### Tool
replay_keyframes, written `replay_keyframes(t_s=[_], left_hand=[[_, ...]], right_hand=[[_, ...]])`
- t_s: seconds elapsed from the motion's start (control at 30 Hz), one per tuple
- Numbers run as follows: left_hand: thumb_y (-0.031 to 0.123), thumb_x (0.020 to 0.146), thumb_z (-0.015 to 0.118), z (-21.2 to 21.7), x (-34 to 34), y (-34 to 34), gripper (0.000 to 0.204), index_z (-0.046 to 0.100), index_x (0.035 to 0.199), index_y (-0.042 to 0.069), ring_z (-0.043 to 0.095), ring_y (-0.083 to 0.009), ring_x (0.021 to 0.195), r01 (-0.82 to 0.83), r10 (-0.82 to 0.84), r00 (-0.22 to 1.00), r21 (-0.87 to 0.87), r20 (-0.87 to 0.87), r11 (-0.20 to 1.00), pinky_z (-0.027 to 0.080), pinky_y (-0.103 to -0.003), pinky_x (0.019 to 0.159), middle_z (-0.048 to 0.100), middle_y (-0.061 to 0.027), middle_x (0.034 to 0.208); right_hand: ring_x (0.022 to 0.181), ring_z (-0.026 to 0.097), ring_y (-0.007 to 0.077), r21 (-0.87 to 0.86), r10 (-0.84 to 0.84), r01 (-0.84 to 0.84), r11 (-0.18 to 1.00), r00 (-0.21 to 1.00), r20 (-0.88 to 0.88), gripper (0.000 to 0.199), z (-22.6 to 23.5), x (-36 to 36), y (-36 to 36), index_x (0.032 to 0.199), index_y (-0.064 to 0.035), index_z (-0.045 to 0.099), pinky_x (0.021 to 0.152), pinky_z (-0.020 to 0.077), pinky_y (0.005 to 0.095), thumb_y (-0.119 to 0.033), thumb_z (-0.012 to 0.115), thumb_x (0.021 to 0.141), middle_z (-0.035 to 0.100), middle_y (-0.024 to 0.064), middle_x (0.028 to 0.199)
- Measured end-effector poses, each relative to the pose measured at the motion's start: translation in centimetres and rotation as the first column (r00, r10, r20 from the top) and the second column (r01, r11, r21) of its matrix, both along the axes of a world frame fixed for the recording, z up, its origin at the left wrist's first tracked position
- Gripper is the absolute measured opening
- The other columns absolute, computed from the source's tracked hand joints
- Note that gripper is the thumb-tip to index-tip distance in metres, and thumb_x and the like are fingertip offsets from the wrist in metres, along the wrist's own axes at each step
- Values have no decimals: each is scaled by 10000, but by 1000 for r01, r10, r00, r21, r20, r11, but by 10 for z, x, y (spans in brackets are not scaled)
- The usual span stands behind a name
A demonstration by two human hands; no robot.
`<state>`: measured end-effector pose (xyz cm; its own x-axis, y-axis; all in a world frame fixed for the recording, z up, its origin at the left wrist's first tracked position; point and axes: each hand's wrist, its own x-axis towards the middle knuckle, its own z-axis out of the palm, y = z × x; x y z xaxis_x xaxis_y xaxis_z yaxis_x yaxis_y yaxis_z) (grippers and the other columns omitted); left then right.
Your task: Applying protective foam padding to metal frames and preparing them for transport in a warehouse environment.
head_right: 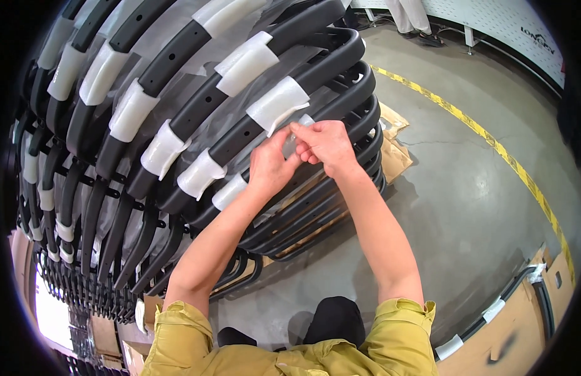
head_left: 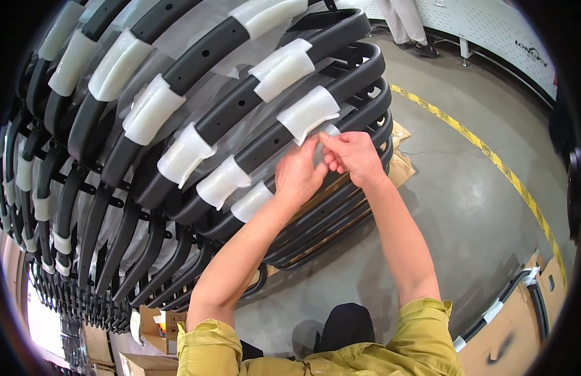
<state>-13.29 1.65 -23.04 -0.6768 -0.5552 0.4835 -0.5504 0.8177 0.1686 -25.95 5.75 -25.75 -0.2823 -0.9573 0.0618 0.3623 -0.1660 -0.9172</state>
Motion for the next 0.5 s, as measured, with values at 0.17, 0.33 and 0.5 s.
replay_keyframes(t_s=[0.17, 0.33, 0.5], left_hand=[[307, 789, 527, -4, -13, -2, 220, 629, 833, 117, 572, -325, 604, -153, 135, 951, -44, -280, 987, 461, -401, 574, 575, -155, 617], [203, 770, 466, -1, -16, -8, 183, 612, 739, 98, 589, -322, 623, -301, 292, 945, -41, -149, 953, 465, -420, 531, 595, -147, 670], [212, 712, 502, -1, -14, -3, 186, 632, 681, 82, 599, -297, 683, -255, 349, 886, 308, -306, 917, 482, -397, 614, 605, -157, 710]], right_hand=[[535, 551, 103, -154, -152, 158, 975, 987, 54, 307, -4, -9, 22, 869, 24, 580, 506, 446, 201, -275, 527, 836, 584, 62, 641], [1002, 479, 309, -770, -785, 166, 616, 199, -586, 305, -9, 25, 12, 959, -10, 550, 876, 384, 364, 29, 526, 658, 528, 157, 1026], [871, 506, 325, -628, -612, 70, 775, -164, -774, 228, -21, 15, -25, 975, -13, 513, 755, 405, 411, -112, 448, 780, 530, 169, 921]])
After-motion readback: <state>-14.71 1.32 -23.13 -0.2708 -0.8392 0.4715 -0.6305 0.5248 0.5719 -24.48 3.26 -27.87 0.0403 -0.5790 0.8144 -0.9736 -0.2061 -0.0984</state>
